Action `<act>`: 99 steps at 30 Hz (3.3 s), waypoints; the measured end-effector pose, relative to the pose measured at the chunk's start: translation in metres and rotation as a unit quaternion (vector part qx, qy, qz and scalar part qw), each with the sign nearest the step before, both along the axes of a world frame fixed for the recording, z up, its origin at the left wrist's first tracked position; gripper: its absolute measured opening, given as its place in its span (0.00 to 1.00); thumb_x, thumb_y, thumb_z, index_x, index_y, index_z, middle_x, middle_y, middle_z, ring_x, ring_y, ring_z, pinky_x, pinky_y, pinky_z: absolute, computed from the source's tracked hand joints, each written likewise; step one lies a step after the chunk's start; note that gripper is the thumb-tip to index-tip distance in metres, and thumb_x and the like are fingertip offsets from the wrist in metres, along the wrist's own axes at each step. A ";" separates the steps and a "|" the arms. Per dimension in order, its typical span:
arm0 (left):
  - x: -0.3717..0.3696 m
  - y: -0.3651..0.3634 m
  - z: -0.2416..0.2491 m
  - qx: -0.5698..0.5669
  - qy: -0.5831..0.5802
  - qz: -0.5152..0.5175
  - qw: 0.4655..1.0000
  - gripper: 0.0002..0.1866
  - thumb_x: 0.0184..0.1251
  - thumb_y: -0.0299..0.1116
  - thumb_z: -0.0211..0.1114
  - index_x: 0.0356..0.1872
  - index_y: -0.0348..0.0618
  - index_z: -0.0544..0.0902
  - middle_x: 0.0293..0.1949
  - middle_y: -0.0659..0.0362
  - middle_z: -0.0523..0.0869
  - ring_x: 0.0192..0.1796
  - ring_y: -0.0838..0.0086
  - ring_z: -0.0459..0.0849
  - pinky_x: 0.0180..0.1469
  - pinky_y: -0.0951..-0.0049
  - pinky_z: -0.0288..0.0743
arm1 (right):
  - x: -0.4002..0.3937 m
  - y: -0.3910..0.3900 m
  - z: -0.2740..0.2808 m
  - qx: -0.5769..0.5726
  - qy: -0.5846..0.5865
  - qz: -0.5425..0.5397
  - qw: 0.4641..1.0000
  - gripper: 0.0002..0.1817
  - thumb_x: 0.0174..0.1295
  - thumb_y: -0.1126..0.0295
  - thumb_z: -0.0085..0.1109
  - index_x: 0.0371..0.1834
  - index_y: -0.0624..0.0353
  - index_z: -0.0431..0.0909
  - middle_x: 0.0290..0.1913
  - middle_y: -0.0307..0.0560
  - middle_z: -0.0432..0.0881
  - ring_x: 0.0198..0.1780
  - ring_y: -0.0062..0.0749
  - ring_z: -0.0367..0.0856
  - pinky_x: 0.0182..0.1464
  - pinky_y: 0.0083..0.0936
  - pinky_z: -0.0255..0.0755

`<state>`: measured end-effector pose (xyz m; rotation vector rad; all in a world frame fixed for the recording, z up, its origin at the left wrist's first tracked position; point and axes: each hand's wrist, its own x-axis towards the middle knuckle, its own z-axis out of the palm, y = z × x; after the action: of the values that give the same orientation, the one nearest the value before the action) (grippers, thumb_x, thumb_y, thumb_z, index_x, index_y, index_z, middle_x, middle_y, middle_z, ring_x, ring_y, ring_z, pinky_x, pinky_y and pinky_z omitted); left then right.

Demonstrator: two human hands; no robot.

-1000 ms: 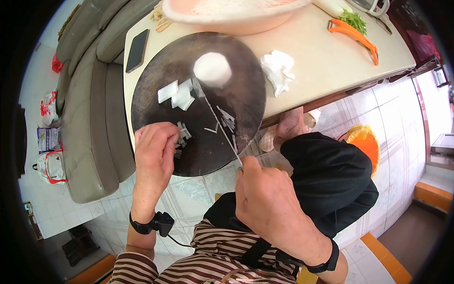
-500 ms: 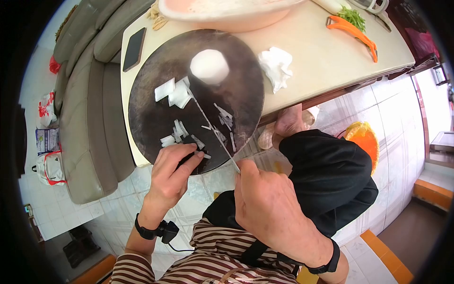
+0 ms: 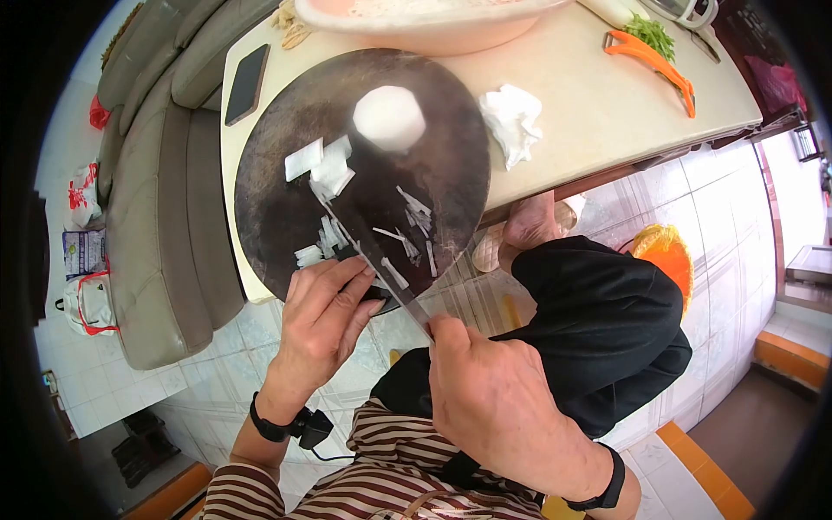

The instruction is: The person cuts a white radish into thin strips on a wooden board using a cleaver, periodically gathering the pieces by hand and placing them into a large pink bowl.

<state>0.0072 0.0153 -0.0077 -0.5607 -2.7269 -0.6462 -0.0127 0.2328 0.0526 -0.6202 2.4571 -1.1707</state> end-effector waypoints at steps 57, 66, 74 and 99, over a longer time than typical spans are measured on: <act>0.003 -0.009 0.002 0.030 -0.043 -0.021 0.998 0.20 0.53 0.24 0.73 0.49 0.31 0.84 0.54 0.51 0.81 0.55 0.56 0.78 0.58 0.57 0.73 | -0.005 -0.008 0.014 0.097 -0.020 0.083 0.992 0.08 0.62 0.79 0.57 0.41 0.71 0.71 0.17 0.56 0.74 0.19 0.55 0.75 0.23 0.39 0.68; 0.004 -0.006 0.004 0.014 -0.040 -0.013 0.999 0.20 0.52 0.23 0.73 0.49 0.31 0.84 0.54 0.50 0.80 0.55 0.55 0.78 0.57 0.57 0.73 | 0.011 -0.016 0.003 0.075 0.016 0.030 0.997 0.09 0.57 0.80 0.57 0.39 0.69 0.70 0.23 0.57 0.78 0.20 0.54 0.78 0.24 0.41 0.71; 0.003 -0.005 0.006 0.004 -0.040 -0.014 0.999 0.20 0.51 0.23 0.73 0.48 0.30 0.84 0.56 0.51 0.82 0.55 0.57 0.78 0.57 0.59 0.73 | 0.004 -0.009 0.013 0.059 -0.058 0.045 0.996 0.12 0.50 0.81 0.57 0.37 0.67 0.66 0.25 0.59 0.79 0.23 0.56 0.80 0.26 0.44 0.74; 0.003 -0.004 0.005 0.021 -0.050 -0.011 0.998 0.19 0.52 0.20 0.72 0.47 0.33 0.84 0.55 0.50 0.82 0.56 0.53 0.79 0.57 0.58 0.73 | -0.016 -0.012 -0.005 0.026 0.037 0.012 0.999 0.07 0.56 0.80 0.57 0.28 0.68 0.67 0.17 0.61 0.72 0.22 0.61 0.75 0.27 0.47 0.68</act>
<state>0.0105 0.0110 -0.0023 -0.5645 -2.7945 -0.7554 -0.0283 0.2207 0.0471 -0.6889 2.5258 -1.0903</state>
